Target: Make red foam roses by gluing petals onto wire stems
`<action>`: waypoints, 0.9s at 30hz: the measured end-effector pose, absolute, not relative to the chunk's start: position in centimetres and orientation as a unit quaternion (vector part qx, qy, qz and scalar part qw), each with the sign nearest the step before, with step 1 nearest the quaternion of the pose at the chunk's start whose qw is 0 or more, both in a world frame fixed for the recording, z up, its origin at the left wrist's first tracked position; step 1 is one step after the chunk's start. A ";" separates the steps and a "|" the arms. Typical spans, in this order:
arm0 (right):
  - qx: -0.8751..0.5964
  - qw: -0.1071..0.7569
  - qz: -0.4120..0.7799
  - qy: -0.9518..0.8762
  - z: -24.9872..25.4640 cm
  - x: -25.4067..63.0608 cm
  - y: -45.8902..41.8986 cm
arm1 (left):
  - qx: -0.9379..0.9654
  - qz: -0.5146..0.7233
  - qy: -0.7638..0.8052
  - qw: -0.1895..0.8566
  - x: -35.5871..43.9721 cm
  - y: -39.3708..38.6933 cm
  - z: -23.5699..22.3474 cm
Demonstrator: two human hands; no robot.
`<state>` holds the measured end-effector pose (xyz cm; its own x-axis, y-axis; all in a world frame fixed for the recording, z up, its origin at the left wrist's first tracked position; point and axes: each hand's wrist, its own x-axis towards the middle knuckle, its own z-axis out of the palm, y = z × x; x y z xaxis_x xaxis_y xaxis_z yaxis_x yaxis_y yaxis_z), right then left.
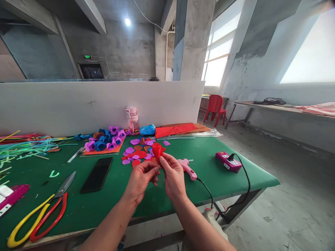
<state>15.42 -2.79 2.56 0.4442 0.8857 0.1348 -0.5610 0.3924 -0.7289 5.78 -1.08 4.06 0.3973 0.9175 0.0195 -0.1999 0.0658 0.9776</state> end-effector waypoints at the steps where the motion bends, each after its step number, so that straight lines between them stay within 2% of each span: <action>1: -0.311 0.792 0.452 -0.266 2.5 15.4 -2.8 | 0.530 0.432 0.337 0.647 5.8 -1.1 4.0; 17: -0.374 0.786 0.367 -0.328 2.3 15.4 -2.8 | 0.526 0.433 0.348 0.644 5.8 -1.0 3.9; 27: -0.463 0.738 0.216 -0.440 2.2 15.2 -3.2 | 0.521 0.437 0.346 0.647 5.8 -1.0 4.0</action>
<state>15.19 -3.23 2.25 0.5195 0.7268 0.4494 0.0885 0.4773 -0.8743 5.78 -0.98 4.01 0.3794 0.9252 0.0082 -0.2054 0.0756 0.9758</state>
